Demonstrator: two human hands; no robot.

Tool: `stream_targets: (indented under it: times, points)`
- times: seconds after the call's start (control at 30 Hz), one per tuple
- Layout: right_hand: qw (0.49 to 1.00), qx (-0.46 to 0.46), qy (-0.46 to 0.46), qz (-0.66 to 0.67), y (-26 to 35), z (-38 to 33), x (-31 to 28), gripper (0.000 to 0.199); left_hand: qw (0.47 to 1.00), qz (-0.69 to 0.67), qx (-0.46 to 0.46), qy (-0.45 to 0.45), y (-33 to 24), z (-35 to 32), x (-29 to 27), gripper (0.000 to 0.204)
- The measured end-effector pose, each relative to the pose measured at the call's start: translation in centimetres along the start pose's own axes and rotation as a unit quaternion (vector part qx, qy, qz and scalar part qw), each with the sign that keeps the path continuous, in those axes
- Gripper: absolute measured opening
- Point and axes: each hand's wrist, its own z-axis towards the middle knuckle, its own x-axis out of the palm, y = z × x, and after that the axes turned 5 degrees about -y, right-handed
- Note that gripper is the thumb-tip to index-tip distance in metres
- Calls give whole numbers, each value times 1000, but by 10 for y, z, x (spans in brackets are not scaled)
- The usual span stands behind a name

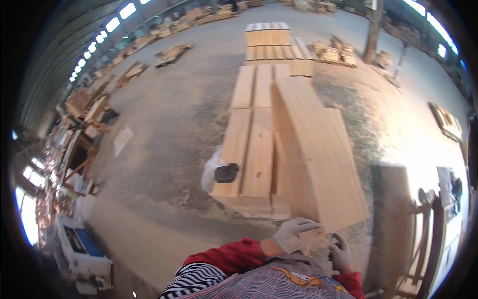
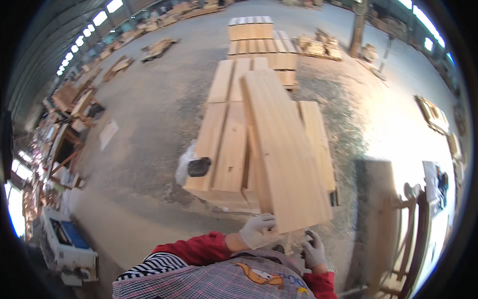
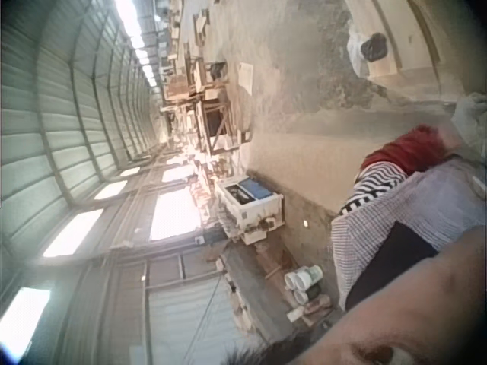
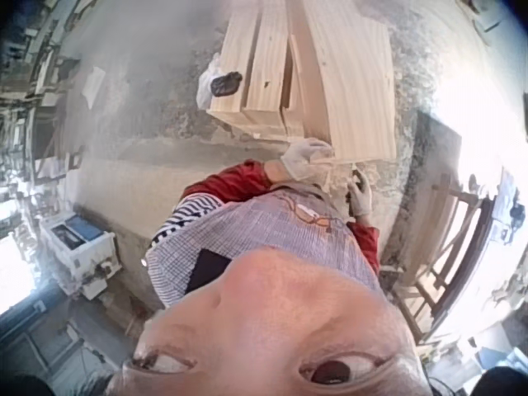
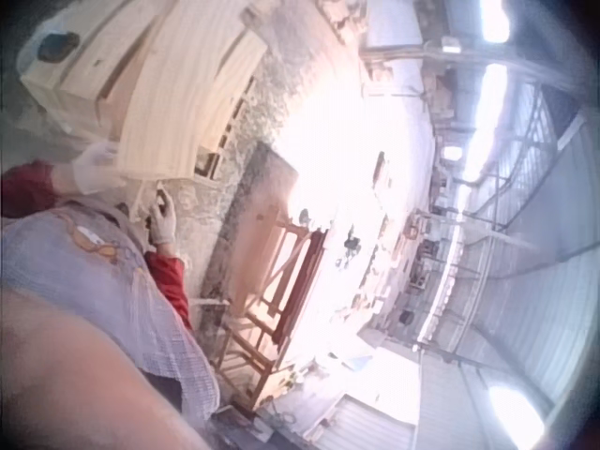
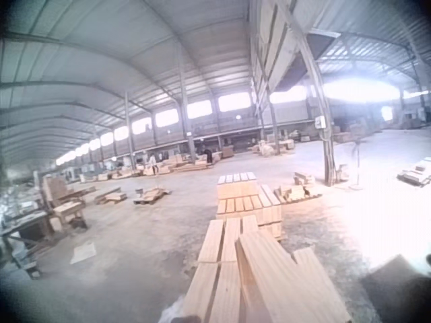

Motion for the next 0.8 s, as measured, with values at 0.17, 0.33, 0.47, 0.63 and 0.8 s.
stream_targets:
  times: [0.17, 0.33, 0.47, 0.63, 0.8]
  points:
    - [998, 1, 2, 69, -22, 15, -5, 48, 991, -108, -69, -40, -21, 14, -10, 38]
    - [995, 2, 47, 84, -28, 26, -5, 48, 961, -223, -157, -46, -61, 33, -48, 36]
    - [997, 6, 48, 63, 2, 20, -7, 49, 922, -278, -266, -34, -88, 64, -78, 36]
    - [986, -48, 114, 108, 67, -6, -14, 49, 931, -283, -204, -112, -92, 91, -86, 34]
    - [973, -159, 97, 136, 130, -31, -6, 53, 919, -321, -169, -154, -110, 126, -97, 34]
